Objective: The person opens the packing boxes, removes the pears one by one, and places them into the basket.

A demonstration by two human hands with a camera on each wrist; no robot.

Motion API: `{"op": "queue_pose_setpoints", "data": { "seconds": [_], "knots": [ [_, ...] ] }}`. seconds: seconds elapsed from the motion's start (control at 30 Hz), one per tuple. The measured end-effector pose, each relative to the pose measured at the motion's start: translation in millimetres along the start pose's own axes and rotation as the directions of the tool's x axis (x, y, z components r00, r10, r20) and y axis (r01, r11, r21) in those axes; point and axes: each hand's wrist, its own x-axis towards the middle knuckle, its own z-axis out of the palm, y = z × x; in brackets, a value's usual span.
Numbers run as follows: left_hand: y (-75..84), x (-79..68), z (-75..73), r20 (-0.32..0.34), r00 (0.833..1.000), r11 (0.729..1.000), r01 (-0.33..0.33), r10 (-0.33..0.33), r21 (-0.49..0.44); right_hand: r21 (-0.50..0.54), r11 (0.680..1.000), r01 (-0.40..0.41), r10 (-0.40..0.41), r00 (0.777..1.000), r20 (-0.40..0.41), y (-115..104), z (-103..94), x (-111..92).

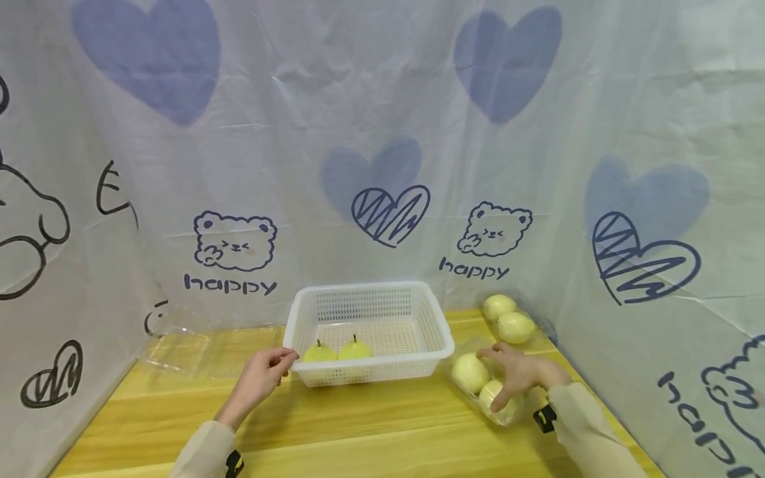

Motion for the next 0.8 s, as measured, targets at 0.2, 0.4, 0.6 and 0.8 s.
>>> {"op": "queue_pose_setpoints", "data": {
  "seconds": [0.2, 0.4, 0.6, 0.8],
  "knots": [
    [1.7, 0.6, -2.1, 0.008, 1.000, 1.000, -0.001, 0.001, 0.004, -0.016, 1.000, -0.011, 0.011, 1.000, -0.008, -7, -0.2, -2],
    [2.2, 1.2, -3.1, 0.014, 1.000, 1.000, -0.001, 0.002, -0.006, -0.002, 0.999, -0.051, 0.051, 0.999, 0.012, -6, -1.9, 1],
    [1.9, 0.7, -3.8, 0.030, 1.000, 1.000, 0.003, -0.003, -0.028, 0.098, 0.987, -0.125, 0.118, 0.990, 0.074, -10, -0.9, 0],
    [1.5, 3.0, -3.9, 0.028, 1.000, 0.999, 0.010, -0.009, -0.036, 0.186, 0.975, -0.124, 0.100, 0.986, 0.133, -19, 5.8, 3]
  ]
}}
